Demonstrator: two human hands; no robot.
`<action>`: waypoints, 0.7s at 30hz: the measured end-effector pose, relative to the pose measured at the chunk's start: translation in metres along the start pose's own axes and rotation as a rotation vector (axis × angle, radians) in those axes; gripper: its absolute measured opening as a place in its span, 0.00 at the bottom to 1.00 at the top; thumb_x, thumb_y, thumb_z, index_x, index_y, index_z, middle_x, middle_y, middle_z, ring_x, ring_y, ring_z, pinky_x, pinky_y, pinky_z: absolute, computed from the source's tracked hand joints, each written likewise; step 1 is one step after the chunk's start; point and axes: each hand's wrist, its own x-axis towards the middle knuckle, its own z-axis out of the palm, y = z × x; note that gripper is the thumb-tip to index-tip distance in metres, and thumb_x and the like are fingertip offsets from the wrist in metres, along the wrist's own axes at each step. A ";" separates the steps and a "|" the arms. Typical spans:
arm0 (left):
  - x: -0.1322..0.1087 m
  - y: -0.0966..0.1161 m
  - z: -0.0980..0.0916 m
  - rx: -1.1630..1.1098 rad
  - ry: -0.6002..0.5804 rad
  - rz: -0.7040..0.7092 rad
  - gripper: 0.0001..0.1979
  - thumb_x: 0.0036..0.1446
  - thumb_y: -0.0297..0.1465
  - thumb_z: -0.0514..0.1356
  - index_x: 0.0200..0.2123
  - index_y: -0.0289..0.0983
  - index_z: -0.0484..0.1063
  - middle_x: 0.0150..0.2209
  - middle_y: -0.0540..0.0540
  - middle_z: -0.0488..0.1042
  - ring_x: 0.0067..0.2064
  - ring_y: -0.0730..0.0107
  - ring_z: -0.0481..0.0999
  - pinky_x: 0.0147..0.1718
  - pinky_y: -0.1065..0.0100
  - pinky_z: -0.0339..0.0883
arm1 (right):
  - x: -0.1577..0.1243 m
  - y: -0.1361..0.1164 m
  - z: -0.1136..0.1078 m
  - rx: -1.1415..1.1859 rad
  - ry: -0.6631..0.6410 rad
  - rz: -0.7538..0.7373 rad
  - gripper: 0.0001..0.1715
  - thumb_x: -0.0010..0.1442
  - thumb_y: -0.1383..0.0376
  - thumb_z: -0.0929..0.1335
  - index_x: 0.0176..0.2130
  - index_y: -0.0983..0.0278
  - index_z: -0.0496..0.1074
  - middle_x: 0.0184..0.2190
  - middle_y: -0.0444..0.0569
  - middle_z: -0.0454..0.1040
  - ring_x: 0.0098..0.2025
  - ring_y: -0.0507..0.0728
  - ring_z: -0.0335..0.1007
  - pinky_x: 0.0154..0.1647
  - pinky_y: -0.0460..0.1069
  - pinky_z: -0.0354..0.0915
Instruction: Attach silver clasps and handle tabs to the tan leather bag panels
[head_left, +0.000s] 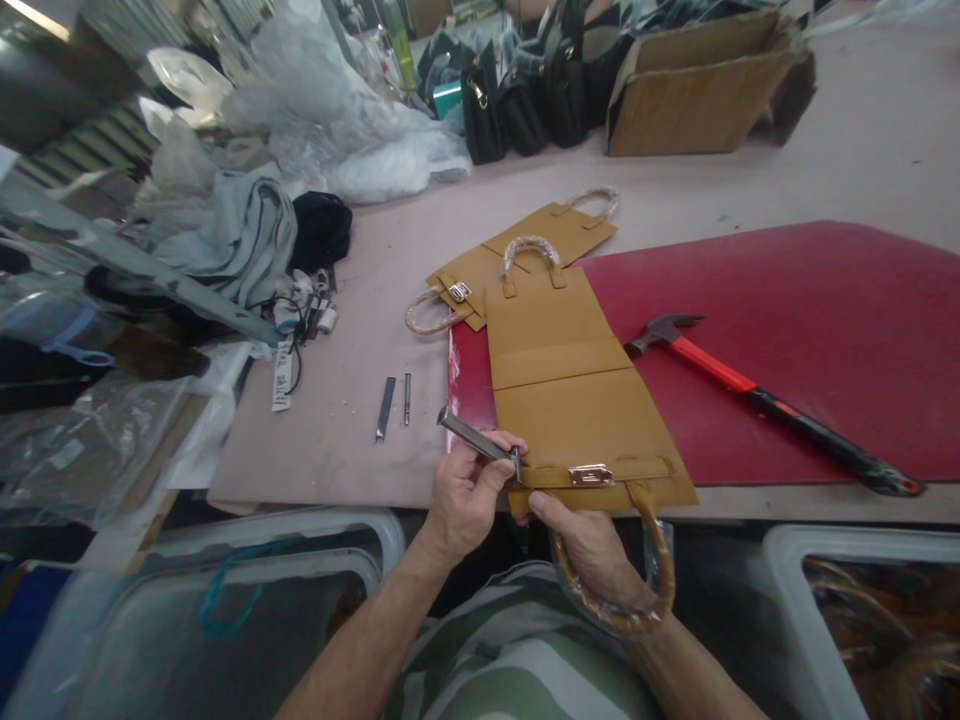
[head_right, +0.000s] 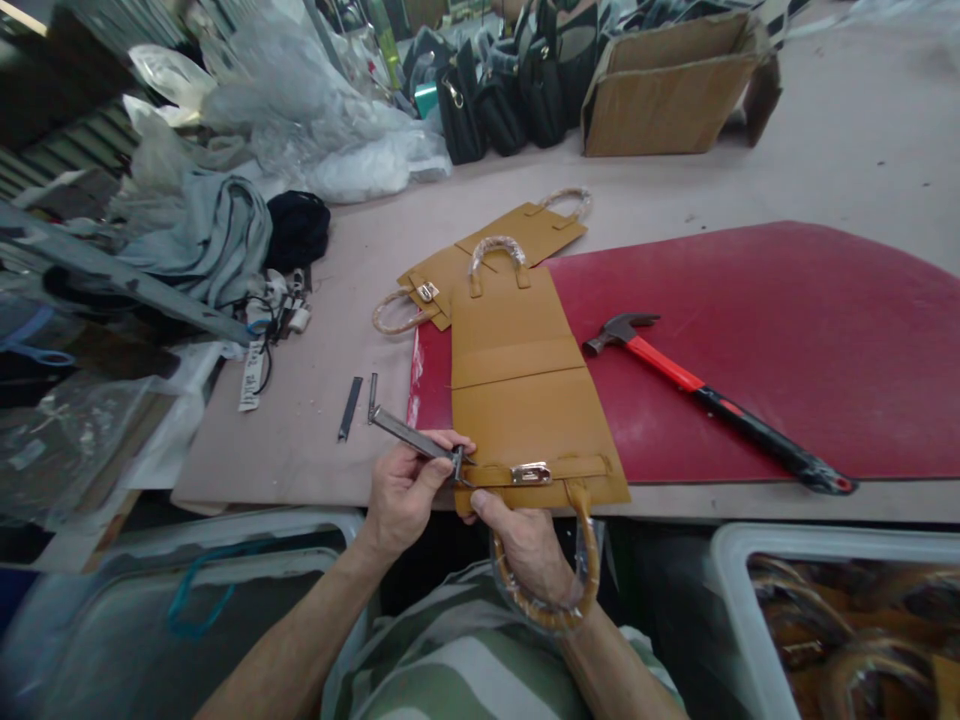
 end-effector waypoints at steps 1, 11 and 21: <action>0.001 0.000 0.000 0.008 0.000 -0.015 0.08 0.64 0.35 0.63 0.41 0.36 0.74 0.43 0.41 0.81 0.45 0.63 0.82 0.44 0.65 0.77 | 0.000 0.002 -0.001 -0.049 0.003 -0.014 0.21 0.54 0.46 0.74 0.28 0.62 0.79 0.30 0.50 0.78 0.35 0.60 0.72 0.43 0.54 0.67; 0.012 0.001 0.001 0.021 -0.028 -0.114 0.08 0.63 0.35 0.63 0.39 0.35 0.73 0.40 0.42 0.80 0.41 0.65 0.81 0.42 0.67 0.75 | -0.001 0.003 -0.018 -0.055 -0.114 0.108 0.24 0.50 0.46 0.76 0.23 0.64 0.78 0.27 0.50 0.77 0.33 0.57 0.70 0.38 0.51 0.64; 0.004 0.002 0.000 0.215 -0.037 0.067 0.04 0.63 0.30 0.60 0.40 0.38 0.73 0.43 0.41 0.81 0.46 0.60 0.81 0.47 0.62 0.75 | -0.001 0.003 -0.011 0.082 -0.100 0.220 0.26 0.47 0.43 0.77 0.28 0.64 0.81 0.26 0.49 0.78 0.28 0.54 0.70 0.32 0.49 0.65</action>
